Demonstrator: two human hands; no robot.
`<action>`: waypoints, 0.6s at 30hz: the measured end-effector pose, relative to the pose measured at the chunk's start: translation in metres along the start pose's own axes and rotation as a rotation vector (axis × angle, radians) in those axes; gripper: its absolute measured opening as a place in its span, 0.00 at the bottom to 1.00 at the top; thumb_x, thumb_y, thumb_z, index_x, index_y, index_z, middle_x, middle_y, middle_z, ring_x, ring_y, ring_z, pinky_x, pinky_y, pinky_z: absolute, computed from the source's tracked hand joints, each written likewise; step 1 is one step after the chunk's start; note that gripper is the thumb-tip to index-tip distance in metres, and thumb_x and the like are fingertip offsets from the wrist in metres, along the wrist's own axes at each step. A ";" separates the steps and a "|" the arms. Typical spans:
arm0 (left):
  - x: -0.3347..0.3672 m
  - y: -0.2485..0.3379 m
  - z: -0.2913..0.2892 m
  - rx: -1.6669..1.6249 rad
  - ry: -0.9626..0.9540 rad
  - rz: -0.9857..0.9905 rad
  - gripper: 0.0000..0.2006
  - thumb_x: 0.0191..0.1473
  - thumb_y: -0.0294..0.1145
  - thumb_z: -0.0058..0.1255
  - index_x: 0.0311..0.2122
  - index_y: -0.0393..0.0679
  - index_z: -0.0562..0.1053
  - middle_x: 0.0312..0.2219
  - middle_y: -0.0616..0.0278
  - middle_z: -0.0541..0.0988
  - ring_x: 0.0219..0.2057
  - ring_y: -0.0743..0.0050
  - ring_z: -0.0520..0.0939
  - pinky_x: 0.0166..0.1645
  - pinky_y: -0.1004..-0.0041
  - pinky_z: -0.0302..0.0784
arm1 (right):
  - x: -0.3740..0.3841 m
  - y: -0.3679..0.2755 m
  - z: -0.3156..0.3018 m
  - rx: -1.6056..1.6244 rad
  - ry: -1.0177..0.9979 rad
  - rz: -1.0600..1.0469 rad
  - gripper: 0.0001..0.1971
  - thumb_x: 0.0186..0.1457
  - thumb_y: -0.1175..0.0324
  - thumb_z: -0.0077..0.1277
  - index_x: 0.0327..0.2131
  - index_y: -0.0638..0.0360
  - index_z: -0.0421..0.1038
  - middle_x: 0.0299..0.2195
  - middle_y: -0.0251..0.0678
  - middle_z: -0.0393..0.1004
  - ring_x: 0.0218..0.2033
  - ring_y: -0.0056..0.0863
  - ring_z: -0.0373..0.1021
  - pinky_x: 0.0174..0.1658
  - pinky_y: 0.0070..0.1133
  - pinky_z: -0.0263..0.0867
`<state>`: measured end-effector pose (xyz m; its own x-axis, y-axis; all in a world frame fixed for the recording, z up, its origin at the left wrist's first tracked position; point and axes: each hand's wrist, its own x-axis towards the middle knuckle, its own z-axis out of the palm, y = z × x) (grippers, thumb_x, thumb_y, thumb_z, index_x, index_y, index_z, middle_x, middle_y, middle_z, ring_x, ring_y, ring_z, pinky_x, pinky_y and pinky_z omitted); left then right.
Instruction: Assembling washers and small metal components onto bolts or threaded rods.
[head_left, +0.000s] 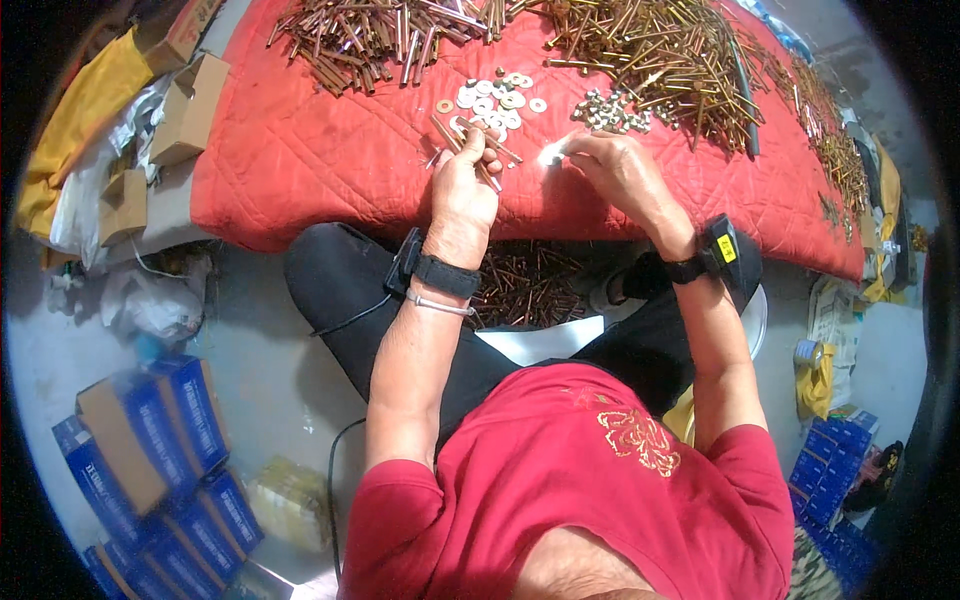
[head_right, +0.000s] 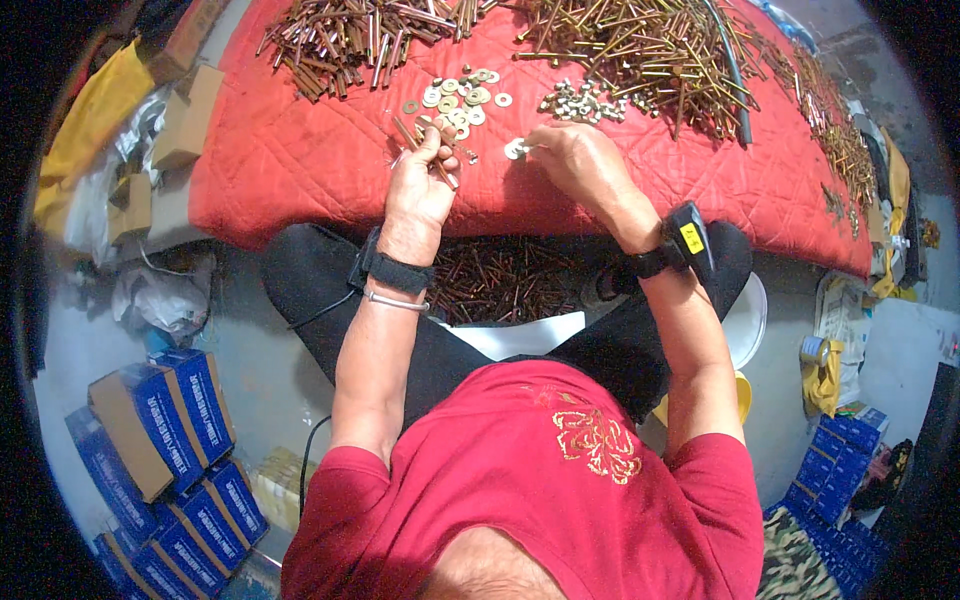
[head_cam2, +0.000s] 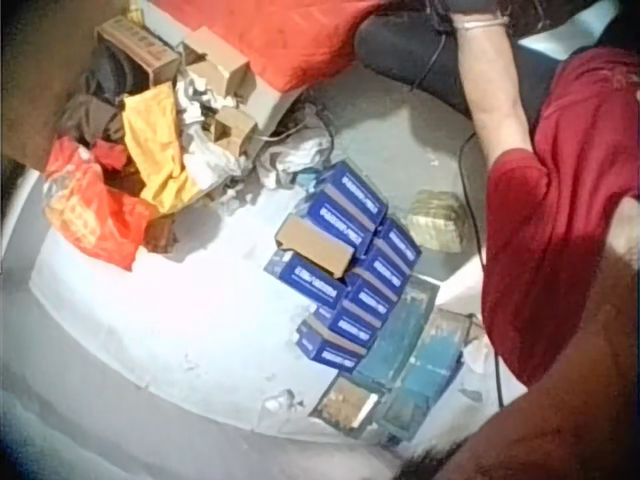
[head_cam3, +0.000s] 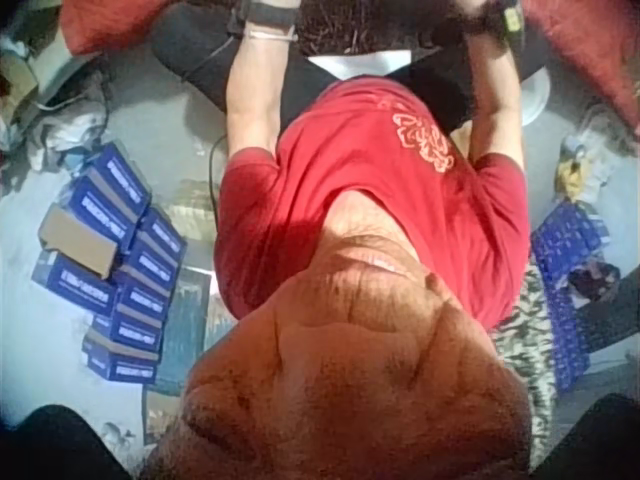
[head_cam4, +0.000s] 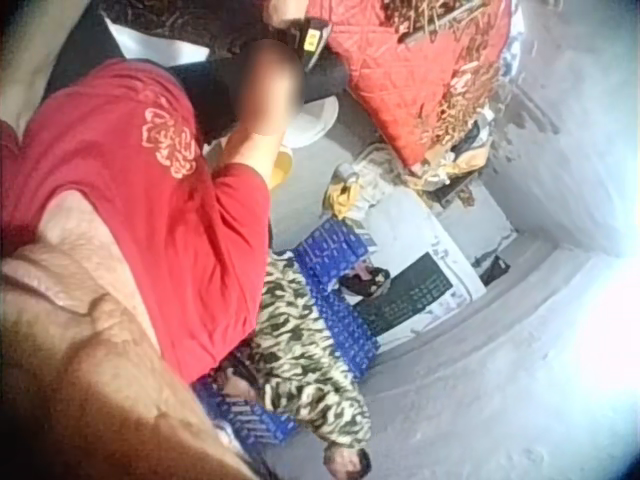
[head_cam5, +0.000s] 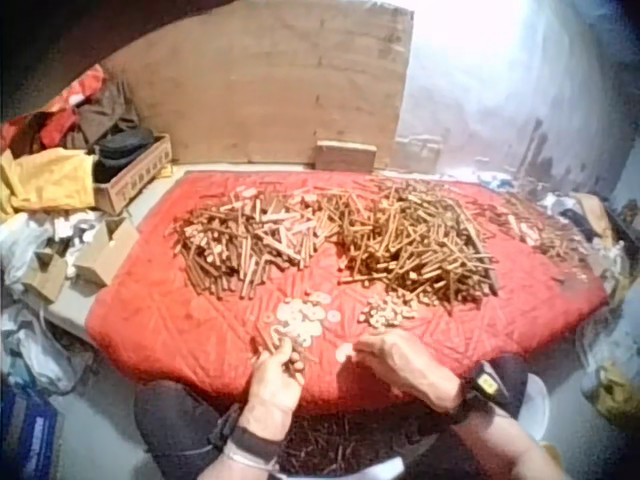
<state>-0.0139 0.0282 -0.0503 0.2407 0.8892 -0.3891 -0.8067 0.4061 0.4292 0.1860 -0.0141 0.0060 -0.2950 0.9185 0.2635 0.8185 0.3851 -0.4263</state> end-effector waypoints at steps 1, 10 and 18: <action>-0.001 0.000 0.002 -0.001 0.003 0.003 0.06 0.57 0.31 0.44 0.36 0.40 0.70 0.28 0.64 0.75 0.21 0.84 0.69 0.25 0.82 0.67 | 0.001 0.002 0.001 0.001 0.000 0.002 0.05 0.49 0.70 0.47 0.28 0.58 0.72 0.24 0.45 0.73 0.29 0.43 0.71 0.32 0.33 0.67; -0.002 -0.002 0.001 0.019 0.022 0.029 0.06 0.57 0.29 0.43 0.38 0.40 0.69 0.29 0.61 0.76 0.22 0.83 0.72 0.27 0.82 0.70 | 0.053 -0.020 -0.003 -0.479 -0.453 0.175 0.07 0.42 0.70 0.48 0.28 0.56 0.74 0.24 0.44 0.74 0.29 0.42 0.72 0.33 0.32 0.68; -0.008 -0.003 0.005 0.106 -0.034 0.116 0.06 0.54 0.31 0.49 0.34 0.41 0.71 0.27 0.64 0.76 0.22 0.84 0.72 0.25 0.83 0.69 | 0.037 0.001 -0.014 -0.297 -0.485 -0.037 0.10 0.49 0.71 0.46 0.37 0.53 0.72 0.24 0.47 0.73 0.28 0.45 0.71 0.29 0.34 0.68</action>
<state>-0.0110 0.0208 -0.0443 0.1683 0.9374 -0.3049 -0.7693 0.3183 0.5539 0.1830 0.0189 0.0268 -0.4612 0.8680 -0.1840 0.8862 0.4402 -0.1446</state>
